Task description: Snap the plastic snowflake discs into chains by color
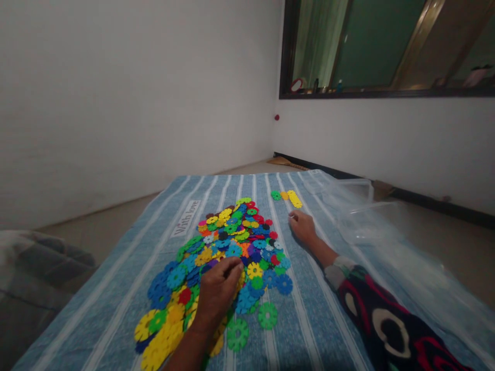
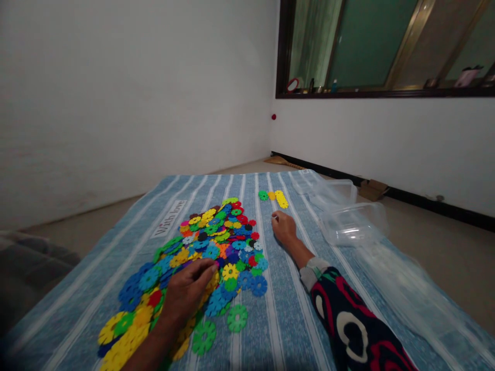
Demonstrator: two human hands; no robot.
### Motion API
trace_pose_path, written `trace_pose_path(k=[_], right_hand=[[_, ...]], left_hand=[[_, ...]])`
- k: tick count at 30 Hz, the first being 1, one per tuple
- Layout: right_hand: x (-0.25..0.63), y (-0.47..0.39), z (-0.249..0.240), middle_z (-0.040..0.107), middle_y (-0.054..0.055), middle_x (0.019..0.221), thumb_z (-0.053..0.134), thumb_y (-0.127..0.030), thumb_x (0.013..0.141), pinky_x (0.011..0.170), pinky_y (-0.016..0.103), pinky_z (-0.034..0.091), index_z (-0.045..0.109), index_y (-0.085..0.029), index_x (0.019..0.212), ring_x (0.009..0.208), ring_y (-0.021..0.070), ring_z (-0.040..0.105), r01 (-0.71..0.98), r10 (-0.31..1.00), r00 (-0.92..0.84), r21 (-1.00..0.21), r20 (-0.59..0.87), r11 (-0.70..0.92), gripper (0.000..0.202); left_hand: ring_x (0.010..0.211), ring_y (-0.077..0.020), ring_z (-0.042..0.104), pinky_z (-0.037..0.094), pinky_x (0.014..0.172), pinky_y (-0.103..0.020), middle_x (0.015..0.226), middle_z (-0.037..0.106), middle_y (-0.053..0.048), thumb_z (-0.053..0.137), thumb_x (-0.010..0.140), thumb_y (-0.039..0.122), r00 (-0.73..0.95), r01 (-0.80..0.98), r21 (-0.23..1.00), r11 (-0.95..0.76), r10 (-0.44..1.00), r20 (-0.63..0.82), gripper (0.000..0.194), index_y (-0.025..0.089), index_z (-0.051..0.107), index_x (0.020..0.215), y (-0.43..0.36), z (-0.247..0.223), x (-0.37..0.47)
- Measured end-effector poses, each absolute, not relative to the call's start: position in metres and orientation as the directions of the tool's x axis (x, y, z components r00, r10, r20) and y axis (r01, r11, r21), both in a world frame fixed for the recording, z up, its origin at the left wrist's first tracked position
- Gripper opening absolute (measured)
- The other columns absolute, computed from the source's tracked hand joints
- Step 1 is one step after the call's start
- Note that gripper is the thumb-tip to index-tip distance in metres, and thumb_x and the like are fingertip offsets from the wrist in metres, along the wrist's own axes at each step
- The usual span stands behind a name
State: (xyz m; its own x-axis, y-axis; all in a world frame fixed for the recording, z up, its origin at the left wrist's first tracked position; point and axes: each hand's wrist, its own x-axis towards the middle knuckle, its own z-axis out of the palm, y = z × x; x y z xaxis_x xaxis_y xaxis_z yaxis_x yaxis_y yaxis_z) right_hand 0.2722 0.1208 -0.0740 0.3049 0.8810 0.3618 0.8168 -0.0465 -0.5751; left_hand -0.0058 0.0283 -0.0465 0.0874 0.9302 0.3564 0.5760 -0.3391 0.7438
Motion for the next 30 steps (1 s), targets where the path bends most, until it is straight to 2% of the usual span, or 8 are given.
trace_pose_path(k=[3,6,10,14,20,22,27,30], right_hand=[[0.243,0.095,-0.066,0.071,0.002,0.078,0.054,-0.021,0.080,0.071,0.023,0.043,0.071,-0.019,0.083,0.074,0.0158,0.063,0.734,0.921,0.117,-0.658,0.371,0.171,0.017],[0.212,0.068,-0.056,0.068,-0.001,0.071,0.056,-0.021,0.080,0.067,0.022,0.042,0.071,-0.019,0.081,0.066,0.0130,0.060,0.601,0.925,-0.067,-0.725,0.373,0.336,0.015],[0.179,0.041,-0.043,0.065,-0.003,0.069,0.062,-0.023,0.079,0.060,0.020,0.038,0.071,-0.019,0.079,0.063,0.0108,0.055,0.492,0.899,-0.290,-0.754,0.329,0.435,0.010],[0.164,0.033,-0.039,0.062,-0.004,0.066,0.064,-0.019,0.076,0.057,0.019,0.034,0.072,-0.019,0.079,0.061,0.0094,0.052,0.495,0.903,-0.344,-0.767,0.257,0.407,0.008],[0.163,0.038,-0.045,0.057,-0.005,0.062,0.065,-0.016,0.072,0.056,0.020,0.033,0.069,-0.017,0.071,0.060,0.0092,0.049,0.456,0.934,-0.286,-0.827,0.213,0.328,0.004],[0.163,0.038,-0.047,0.054,-0.006,0.058,0.064,-0.016,0.071,0.052,0.020,0.033,0.065,-0.017,0.067,0.055,0.0084,0.047,0.400,0.945,-0.285,-0.875,0.163,0.272,0.004],[0.167,0.040,-0.047,0.055,-0.007,0.051,0.062,-0.023,0.070,0.041,0.019,0.036,0.058,-0.018,0.068,0.038,0.0074,0.045,0.178,0.912,-0.403,-0.984,-0.081,-0.009,0.007],[0.188,0.053,-0.041,0.058,-0.005,0.050,0.064,-0.030,0.067,0.038,0.018,0.037,0.058,-0.017,0.069,0.035,0.0073,0.047,0.115,0.904,-0.423,-0.993,-0.061,-0.013,0.014]], left_hand=[[0.069,-0.0181,0.067,0.052,0.067,-0.027,0.074,0.073,-0.001,0.056,0.077,0.044,0.025,0.554,0.777,-0.299,0.939,0.344,0.028,0.021,0.072,0.076,0.029,-0.048,-0.006],[0.069,-0.0187,0.067,0.053,0.067,-0.028,0.073,0.073,-0.001,0.057,0.075,0.044,-0.026,0.515,0.808,-0.287,0.936,0.350,0.027,0.021,0.072,0.076,0.029,-0.047,-0.005],[0.068,-0.0180,0.067,0.053,0.068,-0.028,0.072,0.073,0.000,0.060,0.072,0.042,-0.050,0.453,0.846,-0.282,0.939,0.340,0.024,0.020,0.071,0.073,0.027,-0.040,-0.002],[0.068,-0.0178,0.067,0.053,0.067,-0.027,0.071,0.073,0.000,0.062,0.071,0.040,-0.053,0.412,0.869,-0.274,0.945,0.323,0.023,0.020,0.071,0.073,0.026,-0.038,0.000],[0.068,-0.0185,0.068,0.053,0.066,-0.028,0.072,0.074,-0.002,0.065,0.069,0.041,-0.056,0.373,0.891,-0.258,0.952,0.300,0.025,0.018,0.073,0.077,0.028,-0.045,0.000],[0.067,-0.0181,0.068,0.053,0.065,-0.027,0.071,0.074,-0.001,0.065,0.070,0.041,-0.044,0.376,0.890,-0.258,0.954,0.296,0.025,0.018,0.073,0.076,0.028,-0.045,0.000],[0.065,-0.0171,0.067,0.053,0.062,-0.026,0.071,0.073,-0.001,0.064,0.071,0.041,-0.007,0.388,0.887,-0.250,0.962,0.274,0.025,0.018,0.072,0.075,0.025,-0.042,0.003],[0.069,-0.0179,0.069,0.055,0.065,-0.027,0.077,0.074,-0.002,0.063,0.074,0.045,0.008,0.408,0.872,-0.270,0.956,0.293,0.029,0.019,0.072,0.081,0.024,-0.044,0.003]])
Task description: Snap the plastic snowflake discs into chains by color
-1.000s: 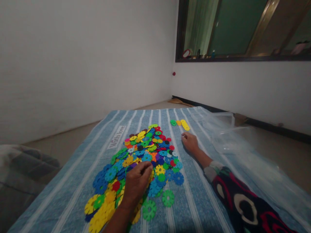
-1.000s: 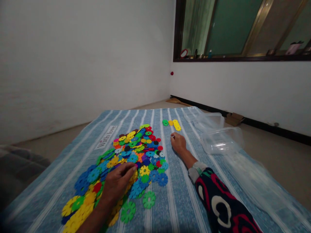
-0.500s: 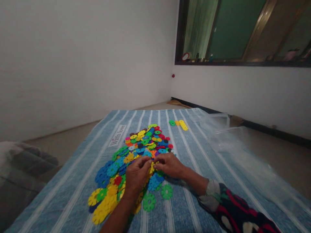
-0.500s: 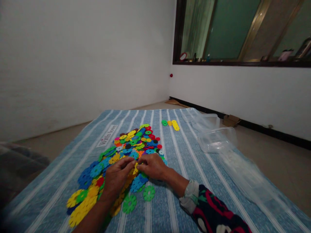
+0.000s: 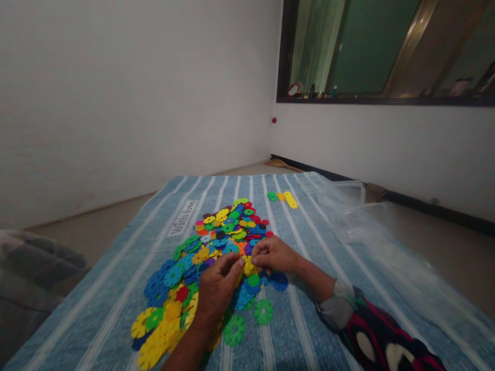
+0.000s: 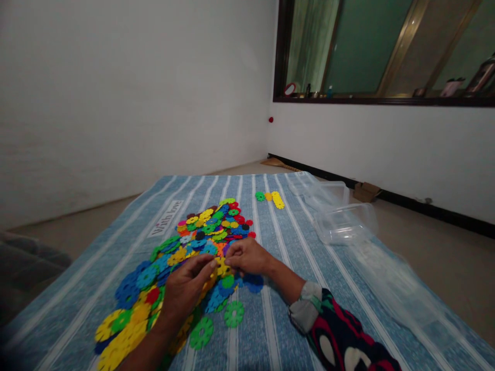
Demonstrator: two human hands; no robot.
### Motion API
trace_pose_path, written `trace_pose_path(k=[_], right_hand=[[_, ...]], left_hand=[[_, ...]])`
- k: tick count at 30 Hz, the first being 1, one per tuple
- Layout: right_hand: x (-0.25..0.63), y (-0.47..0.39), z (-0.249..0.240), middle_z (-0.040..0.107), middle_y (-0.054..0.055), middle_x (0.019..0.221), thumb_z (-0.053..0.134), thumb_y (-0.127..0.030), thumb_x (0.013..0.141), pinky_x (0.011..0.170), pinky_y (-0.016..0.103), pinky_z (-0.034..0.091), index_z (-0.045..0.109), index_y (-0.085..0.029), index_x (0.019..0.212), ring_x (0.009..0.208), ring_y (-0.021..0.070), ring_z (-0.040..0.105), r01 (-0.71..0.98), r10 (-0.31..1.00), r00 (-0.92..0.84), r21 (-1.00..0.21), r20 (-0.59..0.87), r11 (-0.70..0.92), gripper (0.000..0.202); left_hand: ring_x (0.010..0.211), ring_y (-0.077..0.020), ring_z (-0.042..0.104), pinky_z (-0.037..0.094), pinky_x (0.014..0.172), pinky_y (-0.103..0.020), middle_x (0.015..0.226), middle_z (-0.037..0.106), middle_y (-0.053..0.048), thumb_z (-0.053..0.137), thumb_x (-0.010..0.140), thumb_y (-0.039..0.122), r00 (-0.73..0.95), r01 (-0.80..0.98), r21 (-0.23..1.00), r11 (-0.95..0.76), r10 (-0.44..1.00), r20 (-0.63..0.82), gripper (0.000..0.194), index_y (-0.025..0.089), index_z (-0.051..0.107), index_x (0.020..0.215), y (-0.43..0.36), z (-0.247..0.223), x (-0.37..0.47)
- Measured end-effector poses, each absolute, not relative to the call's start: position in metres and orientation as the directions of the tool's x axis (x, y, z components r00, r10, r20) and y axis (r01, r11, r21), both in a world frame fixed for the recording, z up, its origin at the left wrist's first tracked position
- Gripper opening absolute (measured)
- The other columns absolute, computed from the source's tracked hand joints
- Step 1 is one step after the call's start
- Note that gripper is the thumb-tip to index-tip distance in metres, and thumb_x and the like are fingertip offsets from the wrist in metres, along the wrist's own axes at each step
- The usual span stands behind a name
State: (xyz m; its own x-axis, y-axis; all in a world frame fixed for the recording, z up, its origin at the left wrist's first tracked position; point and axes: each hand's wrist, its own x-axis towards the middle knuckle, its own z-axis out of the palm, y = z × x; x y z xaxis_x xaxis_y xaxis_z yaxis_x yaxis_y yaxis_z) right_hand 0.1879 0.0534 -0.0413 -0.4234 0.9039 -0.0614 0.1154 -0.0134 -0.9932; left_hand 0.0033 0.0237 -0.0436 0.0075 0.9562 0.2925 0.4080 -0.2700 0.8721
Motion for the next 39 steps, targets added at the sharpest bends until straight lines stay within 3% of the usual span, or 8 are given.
trace_pose_path(k=[2,4,7,9,18,31,36,39], right_hand=[[0.212,0.070,-0.037,0.059,-0.004,0.050,0.064,-0.032,0.067,0.037,0.017,0.037,0.059,-0.017,0.071,0.036,0.0075,0.048,0.115,0.953,-0.303,-0.993,0.005,0.042,0.017],[0.240,0.090,-0.035,0.059,-0.004,0.051,0.062,-0.029,0.067,0.037,0.017,0.036,0.058,-0.016,0.069,0.035,0.0067,0.047,0.176,0.997,-0.056,-0.982,0.056,0.065,0.014],[0.282,0.120,-0.038,0.056,-0.003,0.049,0.055,-0.023,0.069,0.038,0.016,0.037,0.057,-0.016,0.065,0.036,0.0067,0.047,0.350,0.920,0.376,-0.936,0.107,-0.034,0.009],[0.303,0.135,-0.044,0.054,-0.003,0.048,0.053,-0.019,0.069,0.039,0.017,0.037,0.058,-0.015,0.064,0.036,0.0070,0.047,0.383,0.884,0.452,-0.921,0.119,-0.072,0.008],[0.341,0.177,-0.069,0.057,-0.002,0.048,0.051,-0.014,0.067,0.042,0.017,0.037,0.066,-0.011,0.069,0.038,0.0081,0.050,0.505,0.856,0.503,-0.844,0.118,-0.180,0.015],[0.350,0.196,-0.075,0.060,0.001,0.047,0.052,-0.012,0.071,0.048,0.018,0.039,0.071,-0.009,0.072,0.040,0.0090,0.053,0.630,0.862,0.502,-0.714,0.074,-0.305,0.019],[0.349,0.196,-0.075,0.066,0.004,0.056,0.052,-0.013,0.072,0.059,0.020,0.044,0.072,-0.011,0.076,0.053,0.0122,0.062,0.676,0.859,0.504,-0.660,0.091,-0.327,0.021],[0.345,0.193,-0.074,0.072,0.008,0.074,0.055,-0.019,0.075,0.068,0.022,0.045,0.073,-0.012,0.084,0.073,0.0166,0.067,0.709,0.854,0.504,-0.625,0.125,-0.327,0.021]], left_hand=[[0.073,-0.0183,0.069,0.055,0.068,-0.027,0.080,0.075,-0.002,0.061,0.076,0.046,0.021,0.445,0.841,-0.306,0.943,0.332,0.030,0.020,0.072,0.083,0.024,-0.046,0.002],[0.074,-0.0185,0.069,0.055,0.070,-0.028,0.080,0.075,-0.002,0.059,0.078,0.046,0.039,0.494,0.797,-0.346,0.925,0.377,0.029,0.021,0.072,0.082,0.025,-0.049,0.000],[0.074,-0.0186,0.070,0.056,0.072,-0.029,0.081,0.075,-0.002,0.056,0.081,0.042,0.068,0.558,0.728,-0.399,0.896,0.440,0.027,0.020,0.071,0.083,0.027,-0.053,-0.002],[0.074,-0.0187,0.071,0.057,0.072,-0.029,0.082,0.075,-0.003,0.054,0.082,0.039,0.103,0.586,0.676,-0.447,0.868,0.485,0.026,0.020,0.071,0.084,0.028,-0.055,-0.004],[0.084,-0.0208,0.072,0.058,0.082,-0.032,0.090,0.076,-0.008,0.053,0.085,0.035,0.224,0.663,0.473,-0.581,0.756,0.615,0.024,0.019,0.071,0.087,0.030,-0.066,-0.009],[0.083,-0.0207,0.072,0.058,0.079,-0.031,0.089,0.075,-0.007,0.053,0.085,0.035,0.252,0.648,0.480,-0.592,0.761,0.598,0.023,0.020,0.070,0.088,0.029,-0.065,-0.009],[0.082,-0.0206,0.072,0.058,0.077,-0.030,0.088,0.075,-0.007,0.052,0.086,0.035,0.259,0.653,0.459,-0.603,0.747,0.612,0.024,0.020,0.070,0.088,0.030,-0.065,-0.009],[0.082,-0.0207,0.072,0.059,0.077,-0.031,0.088,0.075,-0.007,0.052,0.086,0.034,0.262,0.666,0.435,-0.605,0.737,0.623,0.024,0.019,0.070,0.088,0.030,-0.066,-0.010]])
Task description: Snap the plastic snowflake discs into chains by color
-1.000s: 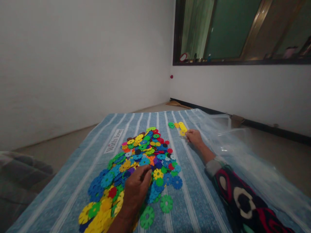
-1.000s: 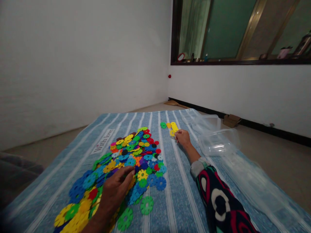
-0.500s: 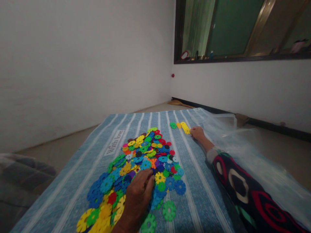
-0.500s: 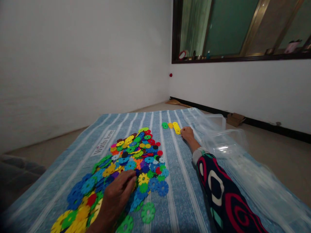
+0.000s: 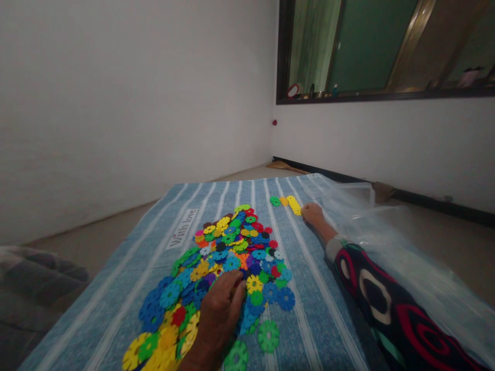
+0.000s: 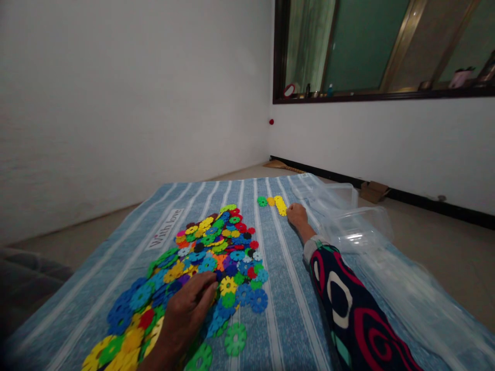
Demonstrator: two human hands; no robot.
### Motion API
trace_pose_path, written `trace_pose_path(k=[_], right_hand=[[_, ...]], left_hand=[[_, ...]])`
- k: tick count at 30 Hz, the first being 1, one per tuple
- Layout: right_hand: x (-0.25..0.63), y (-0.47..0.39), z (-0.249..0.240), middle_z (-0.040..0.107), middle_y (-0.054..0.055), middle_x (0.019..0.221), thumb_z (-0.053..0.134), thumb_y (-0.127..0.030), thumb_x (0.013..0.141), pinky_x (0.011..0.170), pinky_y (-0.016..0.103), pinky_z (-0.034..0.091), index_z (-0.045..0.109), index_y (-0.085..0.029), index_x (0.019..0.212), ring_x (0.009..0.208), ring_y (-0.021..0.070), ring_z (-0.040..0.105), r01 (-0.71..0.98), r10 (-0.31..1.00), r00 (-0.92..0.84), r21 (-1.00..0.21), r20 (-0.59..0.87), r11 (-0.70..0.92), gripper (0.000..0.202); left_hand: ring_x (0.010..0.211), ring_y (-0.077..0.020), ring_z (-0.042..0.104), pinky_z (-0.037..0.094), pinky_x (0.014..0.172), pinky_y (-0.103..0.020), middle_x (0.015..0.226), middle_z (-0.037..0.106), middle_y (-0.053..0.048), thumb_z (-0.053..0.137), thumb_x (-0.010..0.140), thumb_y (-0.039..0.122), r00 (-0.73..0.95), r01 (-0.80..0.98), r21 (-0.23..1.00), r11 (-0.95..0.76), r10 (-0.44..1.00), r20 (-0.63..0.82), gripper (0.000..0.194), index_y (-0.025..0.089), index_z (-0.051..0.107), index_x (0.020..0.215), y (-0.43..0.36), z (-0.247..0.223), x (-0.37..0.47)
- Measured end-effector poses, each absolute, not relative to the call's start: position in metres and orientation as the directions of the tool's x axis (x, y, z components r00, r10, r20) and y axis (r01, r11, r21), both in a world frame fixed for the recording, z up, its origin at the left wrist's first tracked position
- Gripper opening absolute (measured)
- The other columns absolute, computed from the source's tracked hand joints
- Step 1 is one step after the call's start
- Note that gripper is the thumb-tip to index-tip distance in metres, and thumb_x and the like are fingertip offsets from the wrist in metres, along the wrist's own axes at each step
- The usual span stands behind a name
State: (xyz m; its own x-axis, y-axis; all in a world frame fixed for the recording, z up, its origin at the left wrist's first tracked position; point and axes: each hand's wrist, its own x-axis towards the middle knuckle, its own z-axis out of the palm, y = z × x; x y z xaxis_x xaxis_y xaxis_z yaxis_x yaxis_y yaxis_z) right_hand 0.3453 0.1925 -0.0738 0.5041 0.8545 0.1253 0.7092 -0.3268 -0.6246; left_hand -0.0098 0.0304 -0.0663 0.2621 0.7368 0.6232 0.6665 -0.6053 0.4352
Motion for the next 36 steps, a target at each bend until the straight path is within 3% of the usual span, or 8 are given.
trace_pose_path(k=[4,7,22,29,36], right_hand=[[0.335,0.188,-0.071,0.071,0.013,0.107,0.068,-0.040,0.073,0.077,0.027,0.046,0.067,-0.014,0.108,0.101,0.0251,0.065,0.772,0.857,0.486,-0.543,0.171,-0.330,0.043],[0.325,0.185,-0.070,0.068,0.014,0.112,0.069,-0.047,0.073,0.079,0.030,0.047,0.058,-0.016,0.122,0.106,0.0279,0.063,0.818,0.867,0.468,-0.454,0.171,-0.353,0.059],[0.319,0.181,-0.071,0.067,0.013,0.114,0.061,-0.037,0.083,0.079,0.032,0.048,0.050,-0.018,0.128,0.106,0.0279,0.064,0.821,0.850,0.499,-0.408,0.169,-0.400,0.050],[0.317,0.172,-0.075,0.068,0.012,0.111,0.059,-0.039,0.085,0.079,0.032,0.047,0.049,-0.019,0.131,0.104,0.0276,0.064,0.836,0.857,0.475,-0.407,0.203,-0.367,0.051],[0.313,0.148,-0.084,0.069,0.007,0.108,0.054,-0.025,0.085,0.079,0.028,0.045,0.049,-0.018,0.131,0.101,0.0222,0.064,0.836,0.864,0.439,-0.463,0.245,-0.294,0.047]], left_hand=[[0.082,-0.0203,0.072,0.059,0.078,-0.031,0.089,0.075,-0.007,0.051,0.087,0.033,0.283,0.681,0.401,-0.613,0.725,0.628,0.023,0.019,0.069,0.090,0.031,-0.067,-0.010],[0.083,-0.0203,0.072,0.059,0.079,-0.031,0.090,0.075,-0.007,0.050,0.088,0.032,0.309,0.682,0.367,-0.633,0.704,0.639,0.023,0.019,0.068,0.090,0.031,-0.067,-0.010],[0.082,-0.0195,0.072,0.059,0.075,-0.029,0.088,0.074,-0.007,0.049,0.089,0.030,0.329,0.692,0.322,-0.646,0.680,0.655,0.020,0.018,0.066,0.086,0.031,-0.067,-0.009],[0.085,-0.0193,0.071,0.058,0.078,-0.029,0.091,0.074,-0.006,0.052,0.088,0.028,0.358,0.686,0.288,-0.669,0.654,0.666,0.016,0.019,0.065,0.091,0.032,-0.072,-0.009],[0.091,-0.0213,0.068,0.058,0.081,-0.034,0.096,0.072,-0.009,0.049,0.088,0.026,0.385,0.720,0.235,-0.653,0.658,0.647,0.018,0.019,0.065,0.093,0.030,-0.074,-0.004]])
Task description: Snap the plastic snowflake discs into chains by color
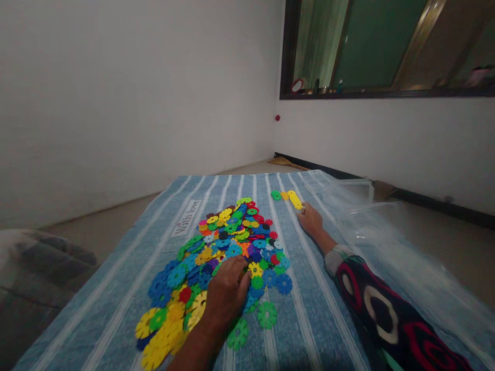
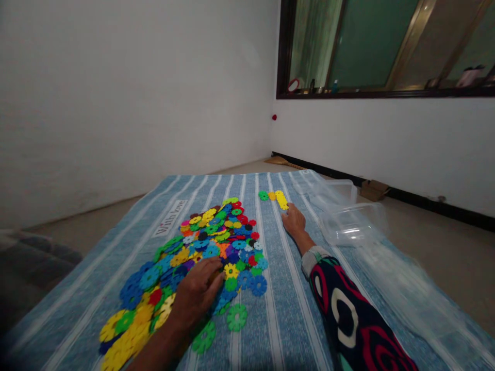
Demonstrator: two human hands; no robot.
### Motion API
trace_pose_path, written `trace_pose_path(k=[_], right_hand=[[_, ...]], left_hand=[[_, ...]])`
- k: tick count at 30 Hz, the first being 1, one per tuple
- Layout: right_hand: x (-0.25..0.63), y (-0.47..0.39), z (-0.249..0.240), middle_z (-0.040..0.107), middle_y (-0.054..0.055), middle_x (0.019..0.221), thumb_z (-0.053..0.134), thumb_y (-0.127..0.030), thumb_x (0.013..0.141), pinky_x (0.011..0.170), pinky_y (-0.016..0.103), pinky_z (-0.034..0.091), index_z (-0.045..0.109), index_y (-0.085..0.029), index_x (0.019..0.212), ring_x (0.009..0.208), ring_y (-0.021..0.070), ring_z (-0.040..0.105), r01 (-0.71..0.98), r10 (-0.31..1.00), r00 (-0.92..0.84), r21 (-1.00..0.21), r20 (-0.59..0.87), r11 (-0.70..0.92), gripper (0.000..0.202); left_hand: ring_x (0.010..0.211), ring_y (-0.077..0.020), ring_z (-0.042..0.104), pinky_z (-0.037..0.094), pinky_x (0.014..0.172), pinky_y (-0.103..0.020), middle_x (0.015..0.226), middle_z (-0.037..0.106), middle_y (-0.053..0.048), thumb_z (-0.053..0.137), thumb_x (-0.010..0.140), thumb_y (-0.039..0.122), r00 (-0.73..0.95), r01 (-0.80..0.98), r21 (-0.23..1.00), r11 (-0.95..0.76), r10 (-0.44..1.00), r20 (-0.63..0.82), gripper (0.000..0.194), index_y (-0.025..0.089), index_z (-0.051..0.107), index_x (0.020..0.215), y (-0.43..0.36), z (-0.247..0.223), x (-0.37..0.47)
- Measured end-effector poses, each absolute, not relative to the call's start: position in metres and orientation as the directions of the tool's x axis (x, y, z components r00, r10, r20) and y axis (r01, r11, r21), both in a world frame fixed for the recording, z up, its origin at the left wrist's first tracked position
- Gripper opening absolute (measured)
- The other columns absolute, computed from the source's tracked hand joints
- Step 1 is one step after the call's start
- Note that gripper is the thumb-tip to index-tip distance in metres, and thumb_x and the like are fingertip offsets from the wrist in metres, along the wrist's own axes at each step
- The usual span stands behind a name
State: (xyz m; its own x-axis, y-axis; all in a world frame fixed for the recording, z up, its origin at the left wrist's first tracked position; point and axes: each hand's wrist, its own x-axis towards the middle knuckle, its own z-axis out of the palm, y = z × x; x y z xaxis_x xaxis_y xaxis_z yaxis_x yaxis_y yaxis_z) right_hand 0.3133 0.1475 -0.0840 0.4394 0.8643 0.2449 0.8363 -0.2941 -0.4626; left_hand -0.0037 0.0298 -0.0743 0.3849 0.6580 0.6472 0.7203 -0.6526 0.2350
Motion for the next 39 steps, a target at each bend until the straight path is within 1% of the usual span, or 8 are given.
trace_pose_path(k=[7,13,18,22,25,31,35,39], right_hand=[[0.304,0.121,-0.093,0.068,0.008,0.110,0.054,-0.022,0.080,0.085,0.030,0.045,0.054,-0.016,0.126,0.101,0.0218,0.061,0.847,0.870,0.382,-0.495,0.311,-0.195,0.046],[0.288,0.102,-0.092,0.070,0.010,0.106,0.048,-0.020,0.082,0.089,0.030,0.045,0.065,-0.015,0.110,0.098,0.0214,0.062,0.874,0.868,0.251,-0.485,0.428,-0.014,0.033],[0.271,0.093,-0.089,0.070,0.010,0.105,0.046,-0.018,0.084,0.091,0.030,0.046,0.068,-0.016,0.101,0.099,0.0208,0.063,0.872,0.864,0.119,-0.469,0.488,0.144,0.028],[0.257,0.087,-0.088,0.071,0.008,0.099,0.047,-0.018,0.085,0.090,0.031,0.047,0.069,-0.018,0.096,0.097,0.0200,0.063,0.847,0.854,0.014,-0.461,0.519,0.266,0.026],[0.249,0.082,-0.089,0.071,0.008,0.093,0.048,-0.018,0.086,0.086,0.030,0.049,0.070,-0.019,0.093,0.090,0.0193,0.064,0.819,0.821,-0.074,-0.435,0.567,0.375,0.023],[0.235,0.072,-0.091,0.071,0.008,0.088,0.049,-0.019,0.089,0.080,0.030,0.049,0.068,-0.019,0.093,0.084,0.0190,0.064,0.753,0.696,-0.190,-0.352,0.693,0.556,0.019],[0.228,0.067,-0.091,0.069,0.008,0.082,0.048,-0.019,0.091,0.074,0.029,0.049,0.068,-0.018,0.091,0.078,0.0188,0.063,0.740,0.625,-0.256,-0.267,0.737,0.618,0.020],[0.226,0.066,-0.092,0.069,0.008,0.083,0.048,-0.017,0.091,0.075,0.030,0.049,0.068,-0.019,0.090,0.079,0.0190,0.062,0.727,0.617,-0.269,-0.265,0.739,0.634,0.019]], left_hand=[[0.098,-0.0239,0.065,0.056,0.085,-0.038,0.103,0.069,-0.012,0.050,0.086,0.021,0.428,0.751,0.234,-0.617,0.725,0.539,0.018,0.016,0.067,0.090,0.027,-0.069,0.000],[0.101,-0.0264,0.061,0.053,0.088,-0.042,0.109,0.066,-0.012,0.053,0.086,0.027,0.471,0.766,0.211,-0.608,0.753,0.460,0.018,0.017,0.068,0.086,0.024,-0.064,0.004],[0.100,-0.0267,0.059,0.051,0.088,-0.043,0.111,0.064,-0.012,0.057,0.084,0.026,0.412,0.823,0.190,-0.536,0.792,0.450,0.017,0.017,0.068,0.094,0.020,-0.059,0.010],[0.101,-0.0275,0.057,0.049,0.089,-0.043,0.111,0.063,-0.012,0.059,0.081,0.023,0.371,0.842,0.220,-0.492,0.825,0.425,0.012,0.018,0.069,0.087,0.019,-0.056,0.017],[0.100,-0.0275,0.057,0.049,0.088,-0.043,0.108,0.064,-0.011,0.059,0.080,0.023,0.345,0.853,0.242,-0.463,0.847,0.405,0.011,0.018,0.069,0.081,0.019,-0.055,0.021],[0.100,-0.0290,0.057,0.047,0.089,-0.045,0.110,0.064,-0.013,0.058,0.082,0.025,0.290,0.885,0.243,-0.398,0.878,0.382,0.015,0.016,0.069,0.084,0.018,-0.054,0.029],[0.104,-0.0288,0.057,0.047,0.089,-0.043,0.112,0.065,-0.012,0.061,0.079,0.025,0.244,0.901,0.263,-0.346,0.903,0.353,0.010,0.017,0.067,0.081,0.019,-0.055,0.031],[0.104,-0.0281,0.057,0.046,0.087,-0.042,0.111,0.066,-0.009,0.062,0.077,0.022,0.213,0.895,0.301,-0.327,0.910,0.356,0.008,0.019,0.062,0.070,0.020,-0.056,0.030]])
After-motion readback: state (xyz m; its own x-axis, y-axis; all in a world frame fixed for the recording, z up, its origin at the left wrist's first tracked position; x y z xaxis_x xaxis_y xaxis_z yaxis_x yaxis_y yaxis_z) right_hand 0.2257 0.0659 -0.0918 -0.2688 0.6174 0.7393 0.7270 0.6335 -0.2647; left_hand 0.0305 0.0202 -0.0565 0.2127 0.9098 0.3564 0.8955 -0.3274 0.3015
